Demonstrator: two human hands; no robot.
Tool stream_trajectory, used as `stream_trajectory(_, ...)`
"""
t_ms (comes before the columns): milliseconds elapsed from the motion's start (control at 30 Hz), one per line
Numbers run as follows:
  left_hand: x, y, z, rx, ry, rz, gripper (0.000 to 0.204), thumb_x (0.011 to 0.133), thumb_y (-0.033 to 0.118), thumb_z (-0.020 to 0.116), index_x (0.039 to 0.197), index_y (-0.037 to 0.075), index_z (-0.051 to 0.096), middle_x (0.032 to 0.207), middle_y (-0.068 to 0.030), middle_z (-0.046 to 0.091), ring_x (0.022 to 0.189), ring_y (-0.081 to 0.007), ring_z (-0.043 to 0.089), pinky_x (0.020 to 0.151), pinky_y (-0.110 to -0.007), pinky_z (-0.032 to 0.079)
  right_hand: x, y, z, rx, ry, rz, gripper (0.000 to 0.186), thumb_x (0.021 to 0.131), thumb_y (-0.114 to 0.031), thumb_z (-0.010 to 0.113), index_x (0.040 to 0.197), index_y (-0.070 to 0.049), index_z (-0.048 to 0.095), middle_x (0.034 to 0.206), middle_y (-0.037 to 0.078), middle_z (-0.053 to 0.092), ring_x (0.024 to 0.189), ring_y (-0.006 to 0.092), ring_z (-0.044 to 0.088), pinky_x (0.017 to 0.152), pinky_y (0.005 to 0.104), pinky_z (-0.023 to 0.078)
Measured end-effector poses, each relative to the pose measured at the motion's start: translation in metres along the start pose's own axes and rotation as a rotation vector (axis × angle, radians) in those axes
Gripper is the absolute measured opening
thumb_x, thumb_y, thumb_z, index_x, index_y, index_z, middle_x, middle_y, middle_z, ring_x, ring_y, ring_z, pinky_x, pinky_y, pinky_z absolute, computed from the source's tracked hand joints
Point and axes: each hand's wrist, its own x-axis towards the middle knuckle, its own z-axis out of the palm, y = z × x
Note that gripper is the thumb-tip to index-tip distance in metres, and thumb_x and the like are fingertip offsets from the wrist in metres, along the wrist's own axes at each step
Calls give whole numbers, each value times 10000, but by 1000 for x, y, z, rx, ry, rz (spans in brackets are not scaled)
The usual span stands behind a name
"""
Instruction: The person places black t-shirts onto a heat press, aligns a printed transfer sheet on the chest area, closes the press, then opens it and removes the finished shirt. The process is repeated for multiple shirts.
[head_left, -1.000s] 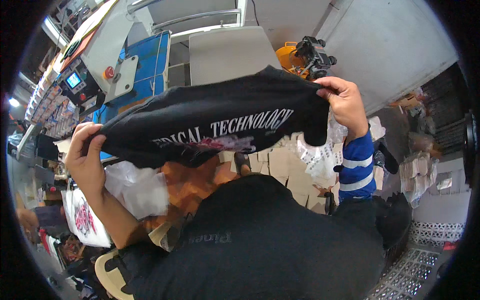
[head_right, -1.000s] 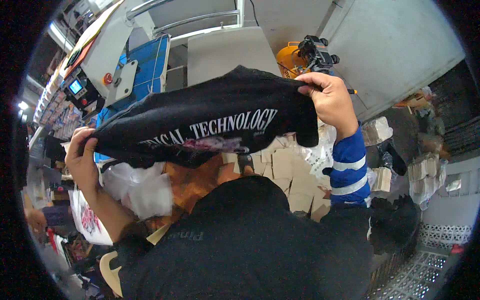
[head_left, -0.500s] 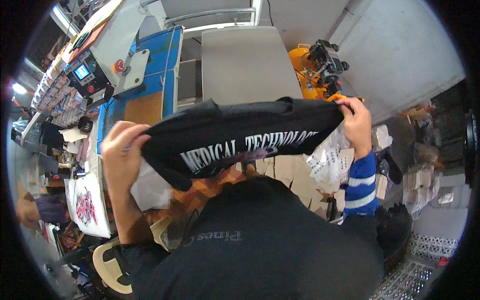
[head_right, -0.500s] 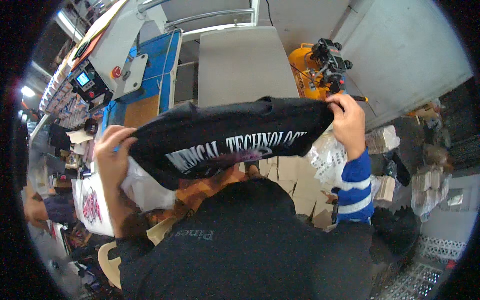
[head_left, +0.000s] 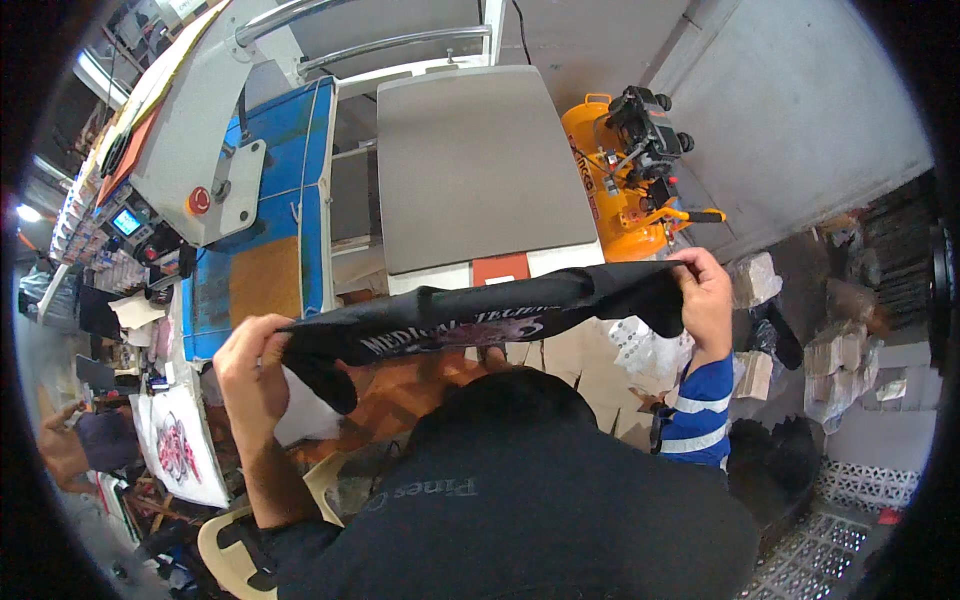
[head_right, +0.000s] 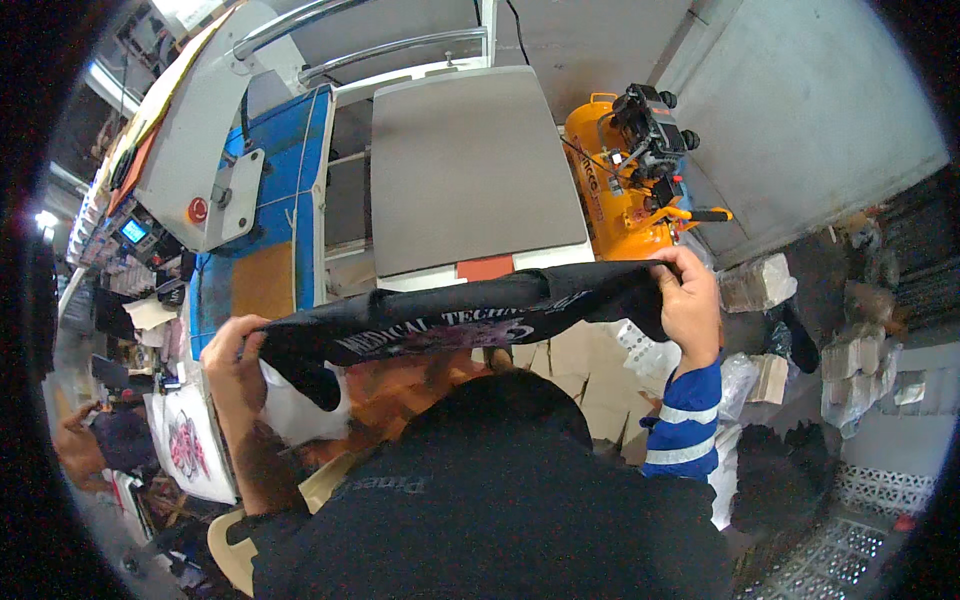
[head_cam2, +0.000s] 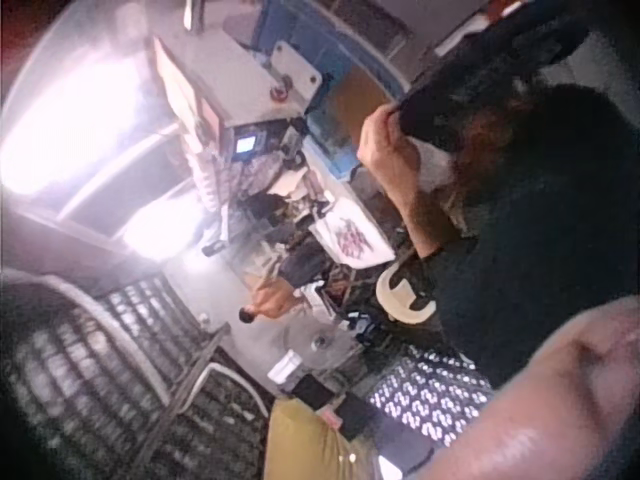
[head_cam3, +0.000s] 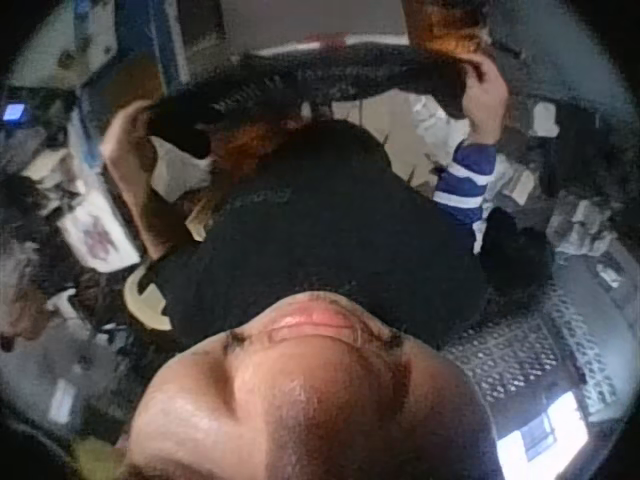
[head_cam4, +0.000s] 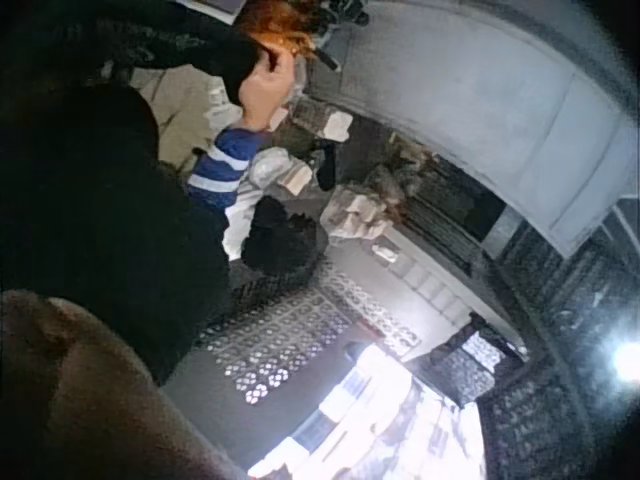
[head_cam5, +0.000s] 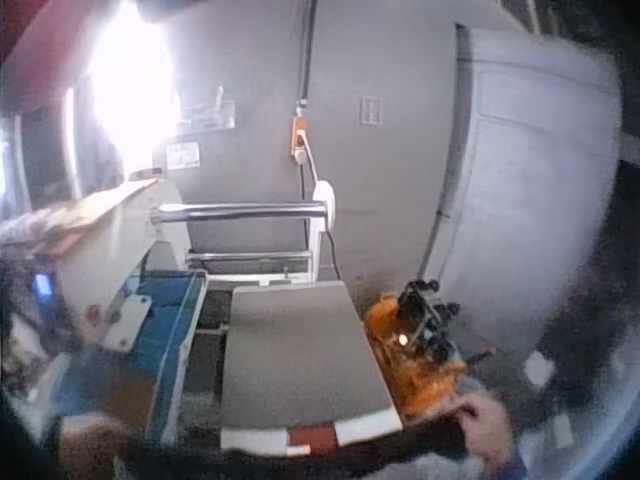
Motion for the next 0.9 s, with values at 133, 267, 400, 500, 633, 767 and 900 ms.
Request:
stream_trajectory(133, 44, -21, 5, 87, 211, 15, 114, 1009, 54, 486, 1034, -2, 583, 978, -173, 635, 898, -292, 642, 806, -358, 497, 59, -46, -21, -254, 192, -373, 117, 941, 31, 607, 1032, -13, 667, 943, 94, 705, 873, 182, 670, 841, 309, 521)
stream_trajectory(267, 148, -43, 14, 209, 286, 144, 129, 948, 65, 669, 1046, -18, 658, 927, -194, 701, 828, -317, 707, 804, -351, 531, 176, -94, -21, -498, 302, -668, 158, 956, -46, 616, 1079, -16, 710, 1032, 170, 745, 925, 290, 732, 813, 354, 552)
stream_trajectory(400, 265, -75, 46, 132, 175, 97, 164, 923, 127, 715, 1012, -10, 703, 935, -170, 706, 822, -300, 698, 779, -350, 528, 310, -91, 5, -586, 220, -745, 197, 943, -173, 655, 1055, -35, 742, 1007, 179, 747, 921, 375, 715, 809, 400, 553)
stream_trajectory(500, 334, -116, 95, 260, 34, 107, 227, 865, 181, 758, 998, -2, 762, 961, -169, 706, 848, -323, 695, 801, -389, 542, 392, -63, 44, -704, 121, -738, 221, 910, -214, 666, 1028, -57, 766, 987, 171, 746, 905, 382, 708, 815, 440, 554)
stream_trajectory(633, 394, -186, 184, 322, -176, -298, 212, 781, 211, 816, 931, 61, 805, 859, -180, 756, 833, -322, 743, 831, -414, 577, 466, -23, 134, -759, -67, -310, 272, 829, -219, 654, 1032, -101, 793, 1057, 207, 743, 1003, 384, 710, 920, 458, 563)
stream_trajectory(767, 411, -197, 276, -335, -92, -992, 166, 879, 46, 630, 878, -96, 716, 769, -164, 752, 604, -214, 743, 543, -335, 618, 516, 107, 178, 108, -184, 487, 267, 972, -260, 562, 1056, -62, 720, 1049, 183, 754, 918, 340, 749, 717, 415, 609)
stream_trajectory(900, 394, -215, 289, 73, -96, -824, 190, 816, 68, 648, 910, -47, 766, 938, -213, 766, 825, -307, 767, 796, -410, 612, 500, 104, 221, 382, -95, 522, 228, 954, -229, 588, 1081, -79, 703, 1086, 173, 749, 893, 351, 753, 708, 443, 620)
